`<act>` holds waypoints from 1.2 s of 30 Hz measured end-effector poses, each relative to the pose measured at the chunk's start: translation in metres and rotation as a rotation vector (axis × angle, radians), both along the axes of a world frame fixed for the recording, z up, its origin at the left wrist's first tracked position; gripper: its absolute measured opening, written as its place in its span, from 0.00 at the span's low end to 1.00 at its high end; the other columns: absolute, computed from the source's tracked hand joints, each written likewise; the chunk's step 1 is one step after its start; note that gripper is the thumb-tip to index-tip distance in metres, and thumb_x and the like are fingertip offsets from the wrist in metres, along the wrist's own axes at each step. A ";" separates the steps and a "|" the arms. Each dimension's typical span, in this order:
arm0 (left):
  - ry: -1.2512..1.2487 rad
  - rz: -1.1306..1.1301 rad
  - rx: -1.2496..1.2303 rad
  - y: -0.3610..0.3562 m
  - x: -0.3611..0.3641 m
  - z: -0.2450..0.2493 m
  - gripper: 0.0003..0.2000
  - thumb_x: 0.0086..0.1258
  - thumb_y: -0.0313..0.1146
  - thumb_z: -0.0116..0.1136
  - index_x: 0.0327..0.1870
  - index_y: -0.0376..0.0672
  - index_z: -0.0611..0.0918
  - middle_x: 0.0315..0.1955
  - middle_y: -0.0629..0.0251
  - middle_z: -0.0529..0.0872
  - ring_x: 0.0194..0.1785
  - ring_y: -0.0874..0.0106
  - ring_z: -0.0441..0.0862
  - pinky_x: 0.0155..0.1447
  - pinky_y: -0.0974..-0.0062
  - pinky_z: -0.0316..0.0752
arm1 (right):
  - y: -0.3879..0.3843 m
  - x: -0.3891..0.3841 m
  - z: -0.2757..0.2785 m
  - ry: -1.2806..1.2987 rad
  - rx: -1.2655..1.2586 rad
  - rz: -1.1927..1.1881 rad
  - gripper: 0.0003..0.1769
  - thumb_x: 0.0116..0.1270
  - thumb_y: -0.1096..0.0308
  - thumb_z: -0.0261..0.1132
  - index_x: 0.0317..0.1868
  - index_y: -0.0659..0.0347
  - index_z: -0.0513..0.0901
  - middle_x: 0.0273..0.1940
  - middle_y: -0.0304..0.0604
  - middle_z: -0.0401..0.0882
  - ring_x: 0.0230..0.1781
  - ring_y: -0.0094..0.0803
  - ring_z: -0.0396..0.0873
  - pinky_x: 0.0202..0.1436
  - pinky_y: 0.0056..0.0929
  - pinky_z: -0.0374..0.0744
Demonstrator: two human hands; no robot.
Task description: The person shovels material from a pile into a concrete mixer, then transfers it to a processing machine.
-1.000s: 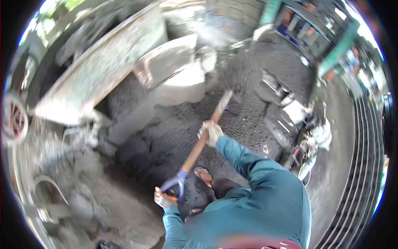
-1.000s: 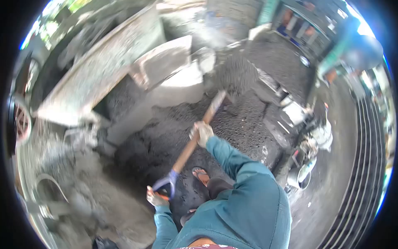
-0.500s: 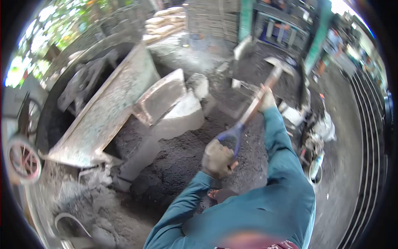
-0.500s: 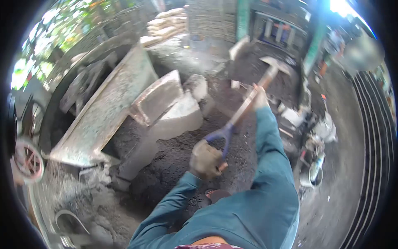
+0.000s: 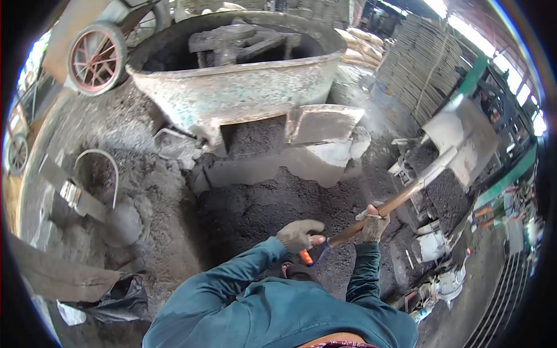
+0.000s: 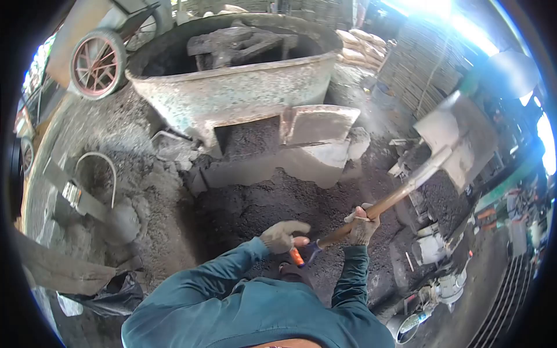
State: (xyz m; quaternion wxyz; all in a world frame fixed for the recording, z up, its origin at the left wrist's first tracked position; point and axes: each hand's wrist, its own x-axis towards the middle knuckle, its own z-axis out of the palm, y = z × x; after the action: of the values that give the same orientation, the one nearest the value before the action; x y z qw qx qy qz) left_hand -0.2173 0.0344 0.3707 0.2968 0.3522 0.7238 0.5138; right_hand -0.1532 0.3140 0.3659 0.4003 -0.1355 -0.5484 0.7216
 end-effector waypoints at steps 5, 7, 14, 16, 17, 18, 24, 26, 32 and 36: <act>0.527 0.240 0.512 0.031 -0.028 0.056 0.36 0.66 0.52 0.69 0.69 0.40 0.72 0.60 0.46 0.81 0.61 0.47 0.81 0.64 0.56 0.77 | -0.081 -0.012 0.027 -0.145 0.279 0.200 0.18 0.58 0.71 0.76 0.46 0.63 0.79 0.37 0.39 0.82 0.36 0.30 0.84 0.37 0.30 0.83; 0.413 0.257 0.460 0.041 -0.039 0.071 0.30 0.66 0.44 0.72 0.65 0.37 0.76 0.53 0.51 0.84 0.54 0.53 0.84 0.61 0.58 0.78 | -0.091 -0.024 -0.004 -0.299 0.779 0.339 0.22 0.56 0.67 0.74 0.50 0.63 0.80 0.40 0.44 0.84 0.42 0.38 0.86 0.48 0.34 0.82; -0.169 0.760 1.072 -0.028 -0.127 0.060 0.16 0.69 0.22 0.63 0.55 0.35 0.75 0.35 0.61 0.83 0.28 0.70 0.84 0.33 0.70 0.85 | -0.095 0.025 0.006 -0.991 1.120 0.622 0.23 0.60 0.60 0.75 0.53 0.60 0.81 0.47 0.54 0.87 0.45 0.47 0.88 0.48 0.39 0.83; -0.097 0.912 1.056 -0.055 -0.154 0.095 0.14 0.67 0.18 0.60 0.52 0.36 0.73 0.38 0.61 0.81 0.26 0.68 0.84 0.30 0.70 0.84 | -0.041 0.022 -0.052 -0.767 0.816 0.587 0.21 0.61 0.60 0.74 0.51 0.61 0.82 0.46 0.50 0.88 0.44 0.41 0.88 0.47 0.35 0.84; -0.060 0.957 1.050 -0.066 -0.167 0.106 0.14 0.65 0.15 0.59 0.49 0.38 0.73 0.42 0.61 0.79 0.25 0.68 0.83 0.27 0.71 0.83 | -0.020 0.021 -0.072 -0.668 0.651 0.572 0.20 0.62 0.61 0.74 0.50 0.62 0.83 0.45 0.47 0.89 0.44 0.38 0.88 0.47 0.32 0.84; -0.066 1.016 1.072 -0.074 -0.180 0.119 0.14 0.64 0.17 0.60 0.49 0.37 0.73 0.40 0.60 0.80 0.24 0.68 0.83 0.27 0.71 0.83 | -0.006 0.010 -0.073 -0.659 0.628 0.555 0.19 0.62 0.61 0.75 0.49 0.63 0.83 0.43 0.46 0.88 0.43 0.36 0.88 0.46 0.32 0.84; -0.045 1.151 1.143 -0.090 -0.258 0.180 0.19 0.61 0.26 0.65 0.52 0.32 0.74 0.24 0.61 0.79 0.21 0.65 0.81 0.29 0.66 0.83 | 0.011 -0.100 0.034 -0.254 -0.071 0.657 0.18 0.59 0.63 0.76 0.41 0.65 0.81 0.31 0.44 0.84 0.33 0.38 0.86 0.41 0.38 0.85; -0.100 1.140 1.216 -0.101 -0.295 0.180 0.20 0.63 0.31 0.66 0.53 0.34 0.76 0.22 0.62 0.79 0.21 0.64 0.80 0.34 0.63 0.82 | 0.007 -0.126 0.060 -0.072 -0.235 0.715 0.16 0.58 0.63 0.76 0.37 0.65 0.80 0.28 0.44 0.82 0.28 0.38 0.83 0.38 0.41 0.84; 0.069 1.097 1.037 -0.129 -0.383 0.205 0.25 0.75 0.54 0.60 0.50 0.36 0.80 0.34 0.59 0.83 0.37 0.68 0.83 0.42 0.66 0.81 | -0.019 -0.193 0.135 0.254 -0.244 0.966 0.11 0.61 0.68 0.72 0.29 0.61 0.77 0.23 0.41 0.75 0.18 0.34 0.75 0.25 0.38 0.78; 0.560 1.220 0.584 -0.142 -0.412 0.184 0.24 0.80 0.52 0.55 0.50 0.35 0.85 0.33 0.61 0.85 0.35 0.70 0.81 0.43 0.71 0.78 | -0.051 -0.256 0.185 0.314 -0.015 0.941 0.09 0.62 0.70 0.70 0.33 0.63 0.77 0.21 0.40 0.74 0.18 0.30 0.75 0.23 0.33 0.76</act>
State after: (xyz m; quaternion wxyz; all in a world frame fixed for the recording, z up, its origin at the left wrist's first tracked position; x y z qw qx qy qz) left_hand -0.6298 -0.1073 0.5545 -0.3444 0.0693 0.6735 0.6503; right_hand -0.4091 0.2628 0.5513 0.1079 0.2341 -0.4779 0.8397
